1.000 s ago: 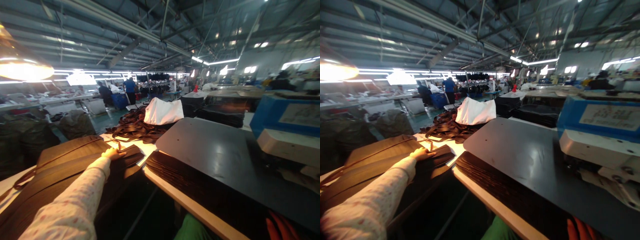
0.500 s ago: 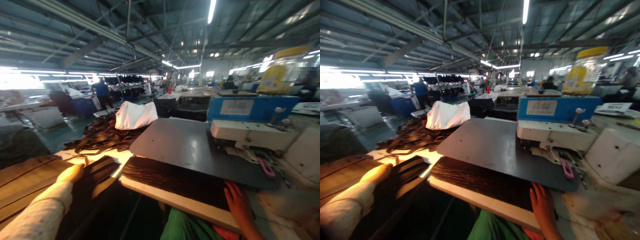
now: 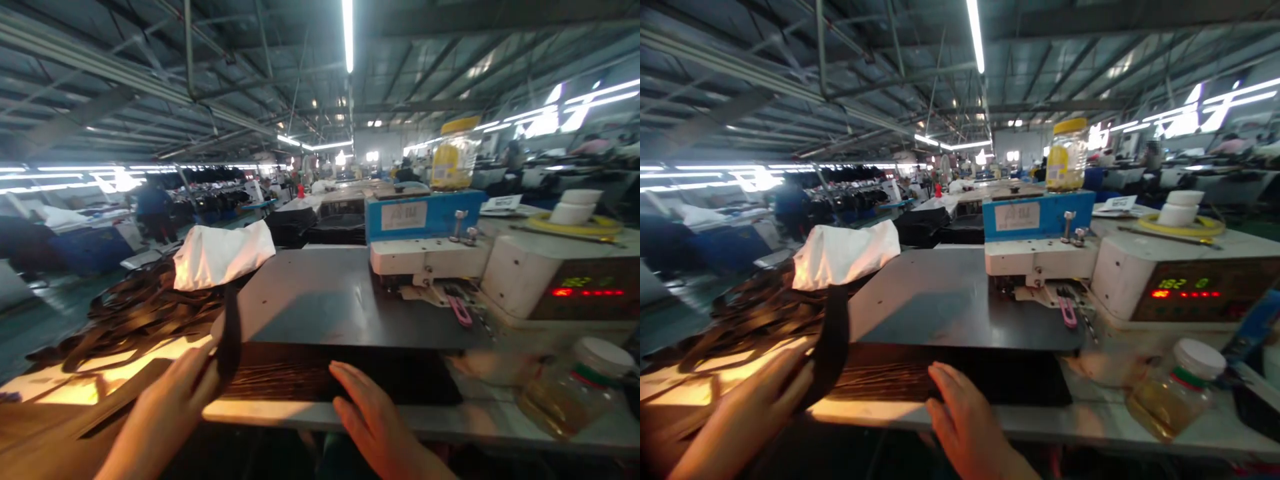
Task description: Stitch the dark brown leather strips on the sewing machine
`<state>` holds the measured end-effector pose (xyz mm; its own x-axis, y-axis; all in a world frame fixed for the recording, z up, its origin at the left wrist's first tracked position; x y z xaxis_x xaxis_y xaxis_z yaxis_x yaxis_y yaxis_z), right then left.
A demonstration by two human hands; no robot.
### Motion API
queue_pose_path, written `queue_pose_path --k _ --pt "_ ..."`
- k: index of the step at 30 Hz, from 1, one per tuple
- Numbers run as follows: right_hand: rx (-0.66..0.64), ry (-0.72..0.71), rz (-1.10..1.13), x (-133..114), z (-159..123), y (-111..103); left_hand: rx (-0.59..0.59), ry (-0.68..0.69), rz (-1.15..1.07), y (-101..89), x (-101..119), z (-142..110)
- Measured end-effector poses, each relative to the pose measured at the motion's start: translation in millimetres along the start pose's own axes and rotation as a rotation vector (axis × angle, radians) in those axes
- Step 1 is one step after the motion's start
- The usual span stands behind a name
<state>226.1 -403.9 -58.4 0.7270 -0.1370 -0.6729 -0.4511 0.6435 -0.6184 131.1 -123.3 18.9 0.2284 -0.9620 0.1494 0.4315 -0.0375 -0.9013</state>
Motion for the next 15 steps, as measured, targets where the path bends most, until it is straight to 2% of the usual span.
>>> queue_pose_path --k 2,4,6,9,12,15 --pt "-0.016 -0.011 0.17 -24.1 15.1 -3.5 -0.107 0.158 -0.163 12.7 66.4 -4.5" --pt "0.005 0.049 0.337 -32.7 23.0 -8.0 -0.303 0.3 -0.343 28.8 128.7 -9.4" --pt "0.071 0.136 0.477 -29.9 24.5 -16.1 -0.363 0.306 -0.52 40.8 172.5 -10.8" --pt "0.215 0.235 0.604 -17.3 20.1 -42.0 -0.439 0.333 -0.747 50.2 209.7 -8.9" --pt "0.314 0.305 0.574 -6.9 15.0 -83.1 -0.477 0.533 -0.827 40.1 230.2 -5.7" --pt "0.225 0.349 0.555 4.3 16.1 -116.6 -0.378 0.677 -0.738 22.1 238.9 7.0"
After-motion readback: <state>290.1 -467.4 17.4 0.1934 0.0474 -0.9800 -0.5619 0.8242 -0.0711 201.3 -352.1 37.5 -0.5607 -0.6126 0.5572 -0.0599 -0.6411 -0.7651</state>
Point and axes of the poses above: each hand's wrist, its own z-axis towards the middle knuckle, its own y-axis out of the palm, x = y × z, the point moved 3 cm from there along z, towards the middle knuckle, and after that the axes turned 13 degrees about -x, right-handed, at the moved point
